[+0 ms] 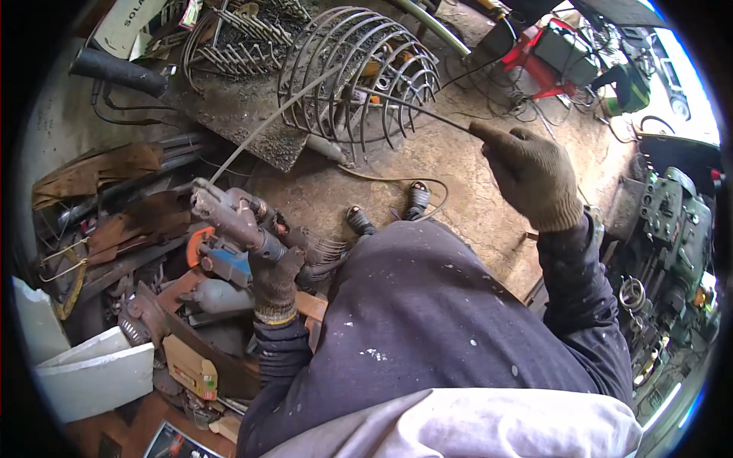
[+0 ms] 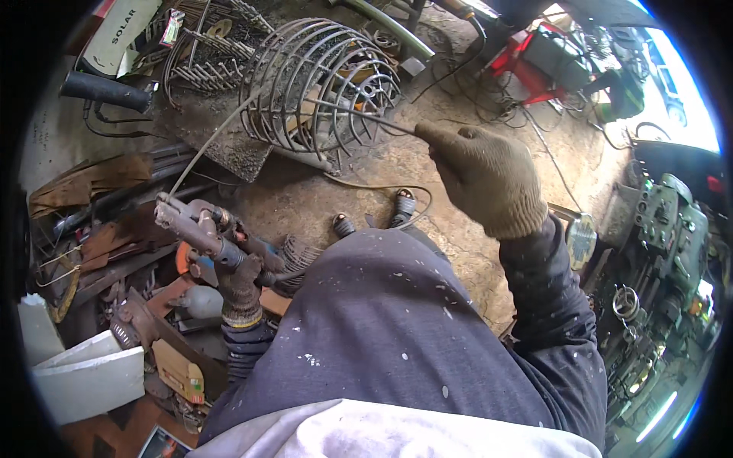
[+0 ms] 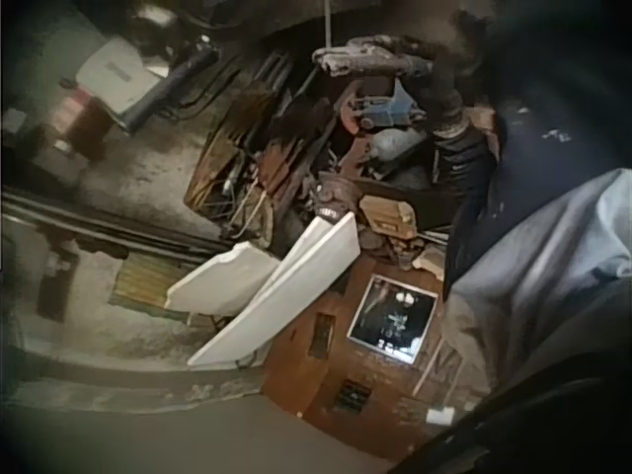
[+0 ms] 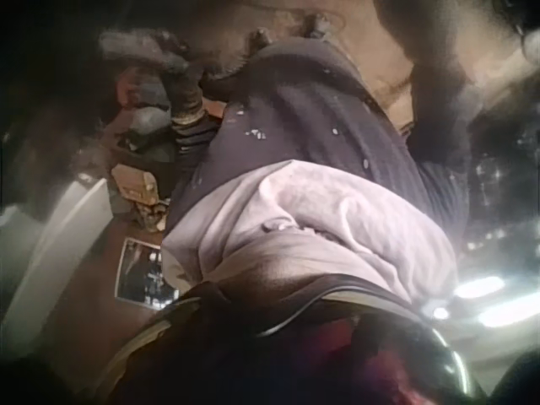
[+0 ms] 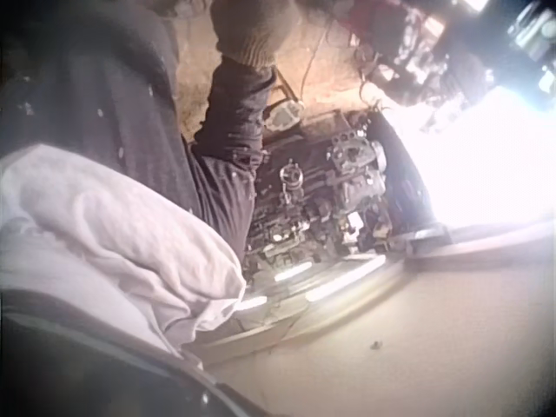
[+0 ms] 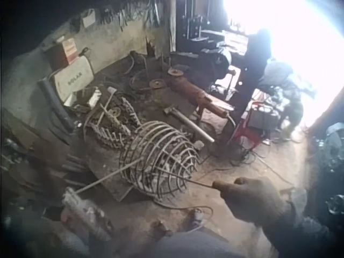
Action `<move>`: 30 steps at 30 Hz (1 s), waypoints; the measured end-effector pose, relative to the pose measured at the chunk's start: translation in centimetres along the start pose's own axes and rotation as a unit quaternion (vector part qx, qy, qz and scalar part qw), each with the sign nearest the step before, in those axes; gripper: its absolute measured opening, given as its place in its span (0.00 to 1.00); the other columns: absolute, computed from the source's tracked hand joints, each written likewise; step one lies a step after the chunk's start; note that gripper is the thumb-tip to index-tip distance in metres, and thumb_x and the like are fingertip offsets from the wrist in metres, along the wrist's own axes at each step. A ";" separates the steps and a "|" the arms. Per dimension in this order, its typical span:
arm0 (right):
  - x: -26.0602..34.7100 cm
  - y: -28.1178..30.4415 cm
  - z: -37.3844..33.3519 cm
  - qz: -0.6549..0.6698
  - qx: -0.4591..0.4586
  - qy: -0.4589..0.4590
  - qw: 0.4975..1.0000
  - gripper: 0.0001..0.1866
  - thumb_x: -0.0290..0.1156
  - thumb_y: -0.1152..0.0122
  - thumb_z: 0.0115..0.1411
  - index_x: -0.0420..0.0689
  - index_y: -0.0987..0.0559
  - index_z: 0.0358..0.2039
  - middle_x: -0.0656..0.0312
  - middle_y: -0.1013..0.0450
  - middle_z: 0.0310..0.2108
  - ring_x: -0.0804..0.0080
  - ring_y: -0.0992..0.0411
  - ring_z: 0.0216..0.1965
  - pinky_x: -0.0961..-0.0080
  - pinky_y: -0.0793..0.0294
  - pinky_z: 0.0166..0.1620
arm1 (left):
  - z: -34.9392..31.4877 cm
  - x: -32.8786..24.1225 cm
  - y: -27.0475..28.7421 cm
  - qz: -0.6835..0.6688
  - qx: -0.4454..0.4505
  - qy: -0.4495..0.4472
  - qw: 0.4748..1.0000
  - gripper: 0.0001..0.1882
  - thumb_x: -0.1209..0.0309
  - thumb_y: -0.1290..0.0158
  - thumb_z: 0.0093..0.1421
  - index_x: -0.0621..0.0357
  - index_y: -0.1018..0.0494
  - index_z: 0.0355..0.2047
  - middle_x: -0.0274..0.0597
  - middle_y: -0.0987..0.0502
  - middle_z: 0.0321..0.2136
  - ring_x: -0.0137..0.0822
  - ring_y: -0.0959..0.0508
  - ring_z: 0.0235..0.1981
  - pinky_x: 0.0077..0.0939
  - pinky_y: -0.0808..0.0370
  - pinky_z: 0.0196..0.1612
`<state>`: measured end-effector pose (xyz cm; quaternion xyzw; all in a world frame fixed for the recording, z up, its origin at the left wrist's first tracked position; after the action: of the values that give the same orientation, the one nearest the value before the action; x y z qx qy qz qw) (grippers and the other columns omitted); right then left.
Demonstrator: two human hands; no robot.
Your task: The person welds a globe-like metal structure on a workbench. They use a welding torch to join the wires while holding a filler rod, and tap the metal with a hammer between welds.
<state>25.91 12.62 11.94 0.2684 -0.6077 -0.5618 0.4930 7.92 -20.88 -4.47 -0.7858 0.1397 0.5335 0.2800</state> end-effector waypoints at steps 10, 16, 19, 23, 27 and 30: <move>0.7 0.2 -0.5 -0.037 -0.057 0.047 0.997 0.16 0.32 0.38 0.63 0.53 0.16 0.51 0.53 0.22 0.25 0.56 0.22 0.25 0.64 0.24 0.30 | 0.9 0.0 -2.1 -0.004 0.137 0.051 0.989 0.27 0.83 0.43 0.52 0.64 0.33 0.54 0.49 0.21 0.42 0.36 0.18 0.30 0.30 0.17 0.34; 0.1 -0.4 -0.7 -0.026 -0.026 0.009 0.999 0.17 0.34 0.39 0.62 0.57 0.17 0.52 0.56 0.20 0.32 0.56 0.20 0.35 0.62 0.20 0.38 | 1.1 0.6 0.1 -0.008 0.117 0.043 0.992 0.27 0.82 0.41 0.53 0.63 0.33 0.55 0.50 0.21 0.42 0.36 0.17 0.31 0.29 0.16 0.35; -0.2 -0.4 -1.1 -0.018 -0.051 0.020 0.998 0.17 0.34 0.38 0.62 0.58 0.17 0.51 0.56 0.20 0.32 0.55 0.21 0.34 0.62 0.20 0.37 | 1.4 0.9 0.1 -0.005 0.144 0.028 0.989 0.31 0.81 0.45 0.55 0.60 0.38 0.60 0.52 0.23 0.46 0.41 0.17 0.30 0.33 0.16 0.35; -0.3 -0.5 -0.8 -0.033 -0.052 0.047 0.997 0.17 0.32 0.37 0.63 0.56 0.17 0.53 0.56 0.19 0.32 0.59 0.21 0.29 0.67 0.22 0.34 | 1.1 0.3 -0.3 0.011 0.143 0.031 0.989 0.31 0.80 0.44 0.55 0.60 0.38 0.60 0.53 0.24 0.47 0.43 0.16 0.30 0.34 0.16 0.35; -0.6 -0.7 -1.0 -0.048 -0.050 0.031 0.997 0.18 0.32 0.37 0.63 0.56 0.18 0.54 0.56 0.18 0.33 0.59 0.20 0.32 0.66 0.20 0.36 | 0.9 0.1 -1.2 0.003 0.156 0.032 0.987 0.30 0.80 0.44 0.56 0.61 0.38 0.59 0.52 0.25 0.48 0.43 0.16 0.30 0.33 0.17 0.36; -0.8 -0.8 -1.1 -0.044 -0.047 0.020 0.998 0.19 0.32 0.36 0.61 0.55 0.18 0.54 0.56 0.19 0.33 0.59 0.19 0.34 0.65 0.20 0.37 | 0.9 0.4 -0.9 0.026 0.138 0.048 0.989 0.29 0.80 0.44 0.56 0.62 0.38 0.58 0.53 0.25 0.47 0.42 0.17 0.31 0.33 0.17 0.37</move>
<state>27.04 12.70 10.82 0.2826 -0.5585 -0.6054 0.4917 7.88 -19.59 -4.76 -0.7605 0.2459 0.4775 0.3649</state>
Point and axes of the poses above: each hand's wrist, its own z-axis towards the middle knuckle, its own y-axis out of the back of the hand, x = y × z, the point moved 9 cm from there along z, towards the middle knuckle
